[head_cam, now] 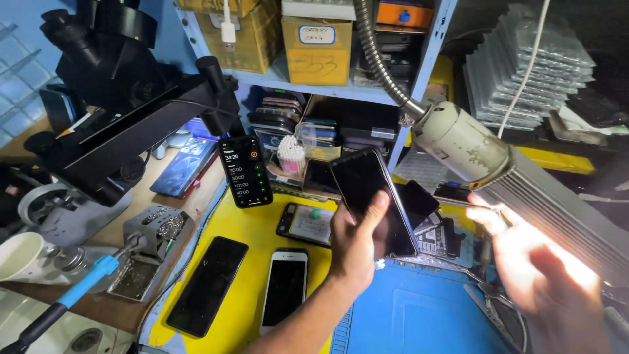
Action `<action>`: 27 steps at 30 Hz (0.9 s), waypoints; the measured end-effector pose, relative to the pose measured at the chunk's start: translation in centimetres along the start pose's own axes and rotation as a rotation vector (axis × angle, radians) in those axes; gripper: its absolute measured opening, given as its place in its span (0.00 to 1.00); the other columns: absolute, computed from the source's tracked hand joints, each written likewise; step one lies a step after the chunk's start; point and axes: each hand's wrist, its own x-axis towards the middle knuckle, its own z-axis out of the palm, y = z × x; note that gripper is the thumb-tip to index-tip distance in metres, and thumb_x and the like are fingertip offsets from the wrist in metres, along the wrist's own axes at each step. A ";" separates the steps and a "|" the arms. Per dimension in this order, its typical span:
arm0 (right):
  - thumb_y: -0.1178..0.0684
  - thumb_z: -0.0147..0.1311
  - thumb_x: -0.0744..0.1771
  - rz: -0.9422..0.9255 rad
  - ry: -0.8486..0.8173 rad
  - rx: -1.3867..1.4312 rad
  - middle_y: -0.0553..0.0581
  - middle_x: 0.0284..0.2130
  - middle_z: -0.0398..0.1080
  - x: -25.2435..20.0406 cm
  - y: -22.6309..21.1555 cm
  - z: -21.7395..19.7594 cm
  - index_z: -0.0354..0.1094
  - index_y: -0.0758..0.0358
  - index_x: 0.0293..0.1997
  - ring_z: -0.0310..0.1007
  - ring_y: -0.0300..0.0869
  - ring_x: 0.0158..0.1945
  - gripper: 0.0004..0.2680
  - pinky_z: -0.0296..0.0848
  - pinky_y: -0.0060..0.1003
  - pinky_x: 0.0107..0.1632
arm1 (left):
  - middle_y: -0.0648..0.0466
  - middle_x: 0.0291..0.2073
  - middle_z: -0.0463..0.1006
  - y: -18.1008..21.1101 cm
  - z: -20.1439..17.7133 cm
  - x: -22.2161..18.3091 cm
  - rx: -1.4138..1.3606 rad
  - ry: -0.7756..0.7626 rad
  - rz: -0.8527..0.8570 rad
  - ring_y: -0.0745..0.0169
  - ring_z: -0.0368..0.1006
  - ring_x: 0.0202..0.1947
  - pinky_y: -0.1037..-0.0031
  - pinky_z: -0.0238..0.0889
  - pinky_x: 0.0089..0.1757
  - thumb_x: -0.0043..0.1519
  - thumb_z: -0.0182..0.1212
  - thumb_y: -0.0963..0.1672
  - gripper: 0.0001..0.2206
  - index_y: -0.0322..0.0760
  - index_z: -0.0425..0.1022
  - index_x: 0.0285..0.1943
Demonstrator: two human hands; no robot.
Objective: Disassembling a mobile phone to access internal components using prying tools and hands.
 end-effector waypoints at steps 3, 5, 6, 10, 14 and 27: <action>0.35 0.90 0.52 0.109 0.392 0.287 0.64 0.49 0.64 0.3 -1.3 2.5 0.62 0.74 0.56 0.69 0.57 0.57 0.41 0.71 0.52 0.59 | 0.52 0.37 0.86 -2.8 -1.2 0.0 -0.018 -0.129 0.088 0.62 0.78 0.40 0.72 0.72 0.47 0.54 0.71 0.46 0.13 0.34 0.82 0.42; 0.32 0.84 0.53 0.123 0.453 0.223 0.56 0.45 0.60 1.9 -2.0 3.4 0.60 0.64 0.53 0.64 0.49 0.52 0.37 0.67 0.45 0.56 | 0.52 0.40 0.86 -3.5 -1.4 -0.2 -0.032 -0.141 0.030 0.61 0.78 0.43 0.72 0.71 0.49 0.54 0.71 0.46 0.13 0.34 0.82 0.43; 0.29 0.78 0.54 0.131 0.512 0.159 0.49 0.40 0.56 2.6 -2.4 3.9 0.57 0.55 0.50 0.59 0.40 0.46 0.33 0.62 0.38 0.54 | 0.51 0.42 0.86 -3.9 -1.4 -0.2 -0.047 -0.155 -0.024 0.60 0.78 0.45 0.72 0.71 0.52 0.53 0.71 0.46 0.14 0.33 0.81 0.45; 0.30 0.77 0.52 0.110 0.546 0.121 0.46 0.41 0.57 5.4 -2.6 1.7 0.59 0.56 0.57 0.61 0.37 0.45 0.36 0.63 0.39 0.58 | 0.51 0.39 0.85 -5.0 -1.8 -0.2 -0.048 -0.262 0.062 0.62 0.78 0.42 0.75 0.72 0.46 0.56 0.70 0.44 0.13 0.31 0.82 0.46; 0.32 0.68 0.59 0.089 0.488 0.014 0.50 0.46 0.65 4.2 -1.9 0.4 0.64 0.57 0.63 0.67 0.39 0.44 0.31 0.70 0.42 0.58 | 0.52 0.39 0.83 -5.9 -2.2 -0.1 -0.061 -0.229 0.033 0.62 0.78 0.42 0.74 0.72 0.45 0.55 0.71 0.45 0.14 0.33 0.79 0.47; 0.56 0.65 0.62 0.348 0.102 -0.857 0.49 0.26 0.82 -7.4 5.2 2.3 0.84 0.56 0.38 0.77 0.32 0.28 0.05 0.75 0.26 0.33 | 0.49 0.39 0.90 -8.3 -3.1 -0.6 0.284 -0.081 0.046 0.63 0.84 0.42 0.76 0.74 0.46 0.51 0.73 0.46 0.16 0.33 0.84 0.44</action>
